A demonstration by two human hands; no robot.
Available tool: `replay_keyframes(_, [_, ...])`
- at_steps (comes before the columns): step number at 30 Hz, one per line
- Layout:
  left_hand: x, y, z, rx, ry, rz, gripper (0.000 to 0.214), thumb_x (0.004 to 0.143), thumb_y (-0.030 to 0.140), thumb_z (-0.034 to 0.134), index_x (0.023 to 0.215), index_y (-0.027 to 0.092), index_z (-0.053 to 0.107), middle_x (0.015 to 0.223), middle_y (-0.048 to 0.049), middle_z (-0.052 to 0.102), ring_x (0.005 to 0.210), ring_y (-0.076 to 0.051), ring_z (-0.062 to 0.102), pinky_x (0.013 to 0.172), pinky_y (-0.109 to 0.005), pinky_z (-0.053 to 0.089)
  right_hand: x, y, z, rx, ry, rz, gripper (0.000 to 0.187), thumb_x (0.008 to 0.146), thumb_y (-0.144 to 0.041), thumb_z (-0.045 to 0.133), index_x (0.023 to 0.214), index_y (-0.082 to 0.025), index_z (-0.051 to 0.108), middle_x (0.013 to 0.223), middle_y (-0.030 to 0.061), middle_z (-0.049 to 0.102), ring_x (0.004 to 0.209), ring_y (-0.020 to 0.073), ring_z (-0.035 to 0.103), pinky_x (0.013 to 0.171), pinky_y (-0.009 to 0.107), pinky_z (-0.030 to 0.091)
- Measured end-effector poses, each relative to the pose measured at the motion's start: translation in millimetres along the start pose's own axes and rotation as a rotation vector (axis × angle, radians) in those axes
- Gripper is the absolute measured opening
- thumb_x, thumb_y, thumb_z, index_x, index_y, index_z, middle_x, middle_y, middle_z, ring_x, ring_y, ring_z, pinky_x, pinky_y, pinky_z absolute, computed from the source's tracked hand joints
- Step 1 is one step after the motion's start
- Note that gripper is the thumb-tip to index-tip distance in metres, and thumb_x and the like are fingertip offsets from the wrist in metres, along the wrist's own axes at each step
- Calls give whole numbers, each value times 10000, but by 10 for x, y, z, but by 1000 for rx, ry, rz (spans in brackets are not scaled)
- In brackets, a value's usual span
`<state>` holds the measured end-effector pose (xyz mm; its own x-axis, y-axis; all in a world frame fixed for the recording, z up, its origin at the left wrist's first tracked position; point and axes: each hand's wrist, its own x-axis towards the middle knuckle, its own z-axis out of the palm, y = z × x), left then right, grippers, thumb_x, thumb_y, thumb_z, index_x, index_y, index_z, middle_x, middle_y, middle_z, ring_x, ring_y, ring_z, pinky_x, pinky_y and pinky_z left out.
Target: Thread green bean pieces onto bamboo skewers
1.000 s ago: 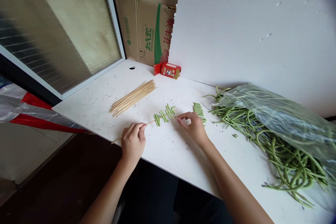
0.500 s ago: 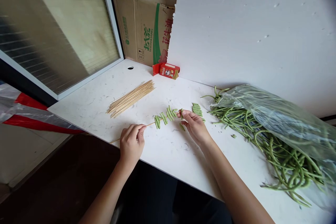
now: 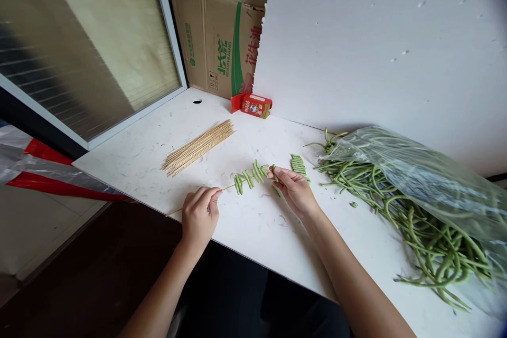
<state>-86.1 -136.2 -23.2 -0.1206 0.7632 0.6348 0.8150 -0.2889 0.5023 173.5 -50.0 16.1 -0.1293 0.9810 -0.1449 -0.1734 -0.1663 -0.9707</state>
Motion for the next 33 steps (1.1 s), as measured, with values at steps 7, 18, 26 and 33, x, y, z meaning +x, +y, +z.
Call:
replay_keyframes(7, [-11,-12,13,-14,15,-7,148,1025,193,594,994,210,737,932,-43,784,827,-195,686,791,-324,498,4,29,20,23,-43,-4,336,773,-571,881,863,-249,847,961,53,793,936,213,673,783,321,523])
replay_keyframes(18, [3,-4,10,2,42,-71,152,1027,198,588,981,208,733,918,-43,777,803,-198,663,785,-326,479,37,58,-92,-696,80,-348,328,946,-539,705,935,-229,814,970,85,797,876,252,655,775,397,509])
replay_keyframes(26, [13,-2,12,9,34,-86,152,1032,209,588,980,206,731,927,-40,779,816,-196,682,793,-336,482,-31,-41,-137,-1062,-105,-594,220,967,-417,720,1069,-237,796,1044,105,765,953,271,672,905,451,524])
replay_keyframes(33, [7,-6,12,19,39,-93,154,1031,208,588,980,207,734,928,-43,781,826,-204,691,788,-336,487,-132,-216,-303,-1203,-178,-261,196,908,-408,779,906,-212,786,867,74,726,699,196,636,668,345,507])
